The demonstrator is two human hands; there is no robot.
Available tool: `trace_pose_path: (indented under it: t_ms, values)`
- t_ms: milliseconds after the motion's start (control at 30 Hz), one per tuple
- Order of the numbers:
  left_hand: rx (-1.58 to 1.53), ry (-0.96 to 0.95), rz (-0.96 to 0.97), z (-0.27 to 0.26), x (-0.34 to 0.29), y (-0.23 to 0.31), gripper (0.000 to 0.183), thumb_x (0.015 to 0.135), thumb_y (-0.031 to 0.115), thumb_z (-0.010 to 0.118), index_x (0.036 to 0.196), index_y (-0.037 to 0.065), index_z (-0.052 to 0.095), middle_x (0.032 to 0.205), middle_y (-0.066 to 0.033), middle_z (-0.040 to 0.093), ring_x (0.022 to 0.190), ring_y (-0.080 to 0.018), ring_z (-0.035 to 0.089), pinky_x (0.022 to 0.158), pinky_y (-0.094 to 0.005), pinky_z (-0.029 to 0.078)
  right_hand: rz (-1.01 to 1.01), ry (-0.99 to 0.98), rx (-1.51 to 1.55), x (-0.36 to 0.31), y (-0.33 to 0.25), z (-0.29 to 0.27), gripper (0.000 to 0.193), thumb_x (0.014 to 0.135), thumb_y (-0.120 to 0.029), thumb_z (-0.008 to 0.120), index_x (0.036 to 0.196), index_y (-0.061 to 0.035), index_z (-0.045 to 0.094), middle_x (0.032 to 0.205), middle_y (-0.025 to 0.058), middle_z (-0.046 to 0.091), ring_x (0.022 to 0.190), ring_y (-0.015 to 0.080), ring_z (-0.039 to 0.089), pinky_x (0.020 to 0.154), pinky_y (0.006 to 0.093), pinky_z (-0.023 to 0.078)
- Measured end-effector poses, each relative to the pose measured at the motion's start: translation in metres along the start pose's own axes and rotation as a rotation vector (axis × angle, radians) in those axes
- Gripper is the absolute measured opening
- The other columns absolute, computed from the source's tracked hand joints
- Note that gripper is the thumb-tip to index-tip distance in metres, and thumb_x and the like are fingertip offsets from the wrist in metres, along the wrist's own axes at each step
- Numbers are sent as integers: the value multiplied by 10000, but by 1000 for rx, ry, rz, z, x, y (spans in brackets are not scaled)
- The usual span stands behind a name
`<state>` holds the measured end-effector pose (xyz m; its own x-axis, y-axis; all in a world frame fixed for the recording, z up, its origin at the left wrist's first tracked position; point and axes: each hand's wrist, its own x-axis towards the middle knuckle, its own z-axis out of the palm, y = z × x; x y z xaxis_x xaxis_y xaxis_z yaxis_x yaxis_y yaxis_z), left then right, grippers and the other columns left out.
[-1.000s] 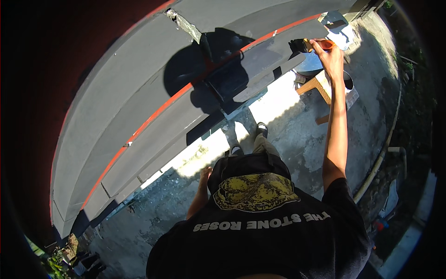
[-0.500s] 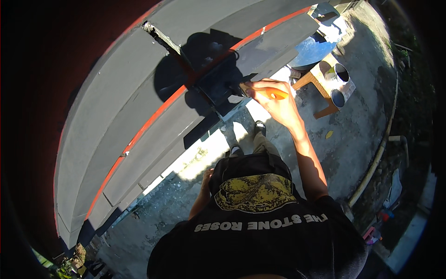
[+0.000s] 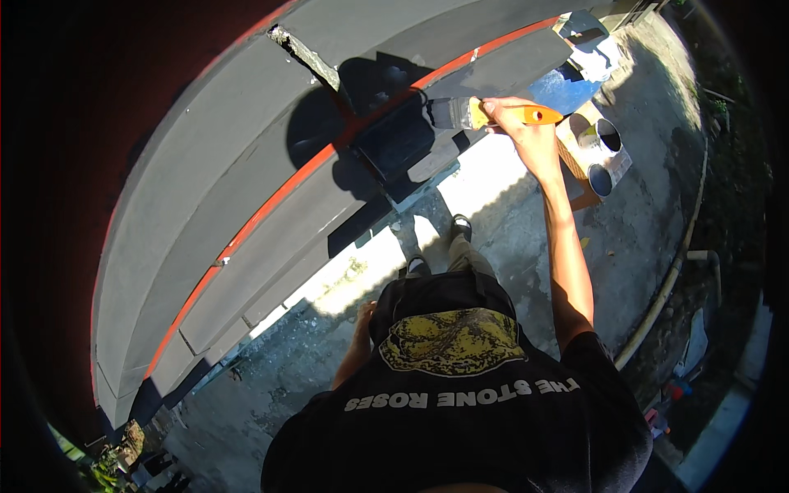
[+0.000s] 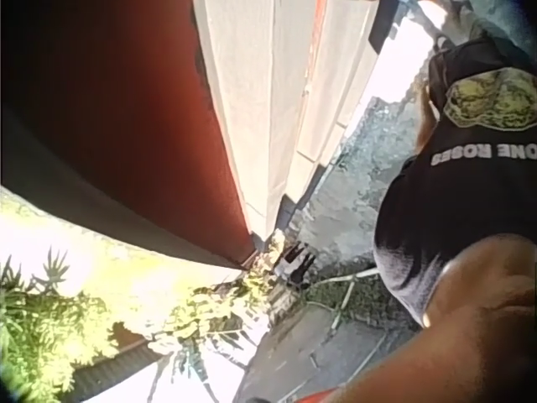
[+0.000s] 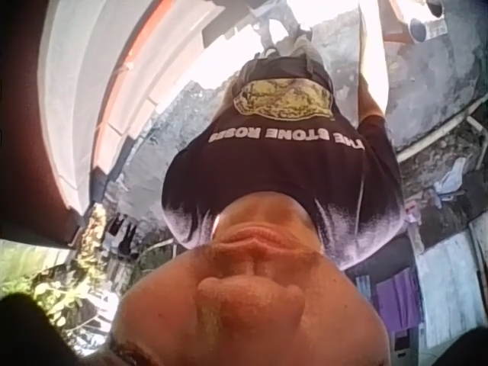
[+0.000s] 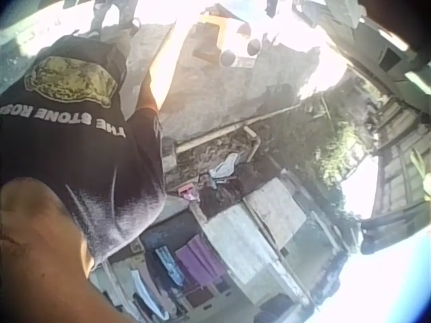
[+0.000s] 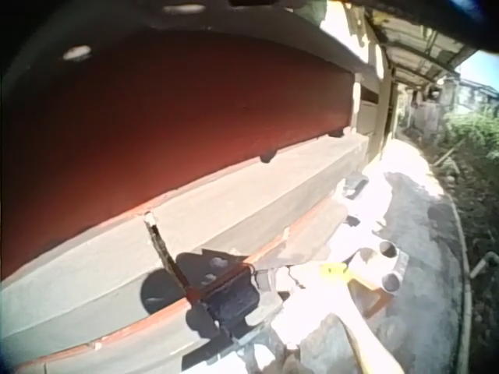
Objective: Painting a concrete ledge or wall section with black paint using a brush.
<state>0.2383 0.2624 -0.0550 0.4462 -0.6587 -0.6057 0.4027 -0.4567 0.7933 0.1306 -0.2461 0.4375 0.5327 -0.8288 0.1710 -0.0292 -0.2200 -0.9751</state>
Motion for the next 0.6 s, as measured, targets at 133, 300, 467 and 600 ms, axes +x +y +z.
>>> trace_pose_path:
  t_ms: [133,300,467,600]
  values:
    - [10,15,5,3,-3,-14,264,882,276,656,975,34,711,792,-40,672,741,-158,605,687,-317,461,-162,232,-466,8,7,-6,246,928,-196,729,1055,13,762,841,111,752,689,103,644,629,252,516]
    - [24,6,20,-4,-17,-32,274,884,288,652,977,37,714,804,-48,681,756,-164,614,699,-325,468,-364,242,-524,-6,7,5,229,908,-154,733,1056,19,759,891,146,758,748,152,705,665,271,533]
    - [54,-11,36,-10,-8,-37,284,887,299,649,978,40,717,817,-56,690,772,-170,624,711,-332,475,-193,-60,-254,-28,9,21,227,897,-130,744,1067,20,758,930,134,760,812,177,729,699,270,545]
    - [81,-26,47,-12,20,-25,291,889,309,646,979,42,720,827,-63,697,784,-175,632,721,-338,481,-192,119,-360,-8,10,-4,234,921,-166,731,1086,-3,763,903,107,760,810,140,725,704,247,554]
